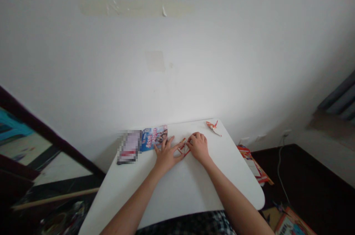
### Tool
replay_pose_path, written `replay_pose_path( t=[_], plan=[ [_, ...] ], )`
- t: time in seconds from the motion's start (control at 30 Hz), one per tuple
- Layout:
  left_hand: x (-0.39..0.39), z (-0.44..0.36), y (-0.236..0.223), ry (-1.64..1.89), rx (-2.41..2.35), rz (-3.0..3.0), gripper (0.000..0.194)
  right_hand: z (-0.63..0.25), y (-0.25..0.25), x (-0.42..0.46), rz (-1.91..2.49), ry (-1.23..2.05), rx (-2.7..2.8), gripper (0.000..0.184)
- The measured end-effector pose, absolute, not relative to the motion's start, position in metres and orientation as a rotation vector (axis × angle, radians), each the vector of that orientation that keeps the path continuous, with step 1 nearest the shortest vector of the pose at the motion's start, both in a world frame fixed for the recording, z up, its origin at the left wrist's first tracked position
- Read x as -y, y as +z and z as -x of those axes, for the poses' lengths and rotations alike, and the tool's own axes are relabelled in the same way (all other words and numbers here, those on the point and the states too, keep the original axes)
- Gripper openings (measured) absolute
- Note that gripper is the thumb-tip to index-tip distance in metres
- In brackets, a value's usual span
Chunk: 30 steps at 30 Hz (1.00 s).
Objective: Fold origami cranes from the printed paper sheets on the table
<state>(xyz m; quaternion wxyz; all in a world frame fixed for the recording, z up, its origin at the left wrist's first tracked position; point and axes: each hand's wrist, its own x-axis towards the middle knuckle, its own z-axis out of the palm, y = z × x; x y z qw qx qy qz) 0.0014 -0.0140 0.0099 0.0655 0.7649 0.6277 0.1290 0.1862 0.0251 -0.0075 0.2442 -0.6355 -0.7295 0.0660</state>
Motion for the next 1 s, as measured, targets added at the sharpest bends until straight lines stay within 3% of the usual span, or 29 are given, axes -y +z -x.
replay_pose_path(
  t=[0.2,1.0],
  plan=[
    [0.013,-0.002,0.01,0.364,-1.893,-2.288,0.05,-0.184,-0.006,-0.029,1.801,0.23,1.894,0.014],
    [0.015,-0.005,0.016,0.358,-1.937,-2.233,0.052,-0.189,-0.009,-0.025,1.69,0.123,1.847,0.012]
  ],
)
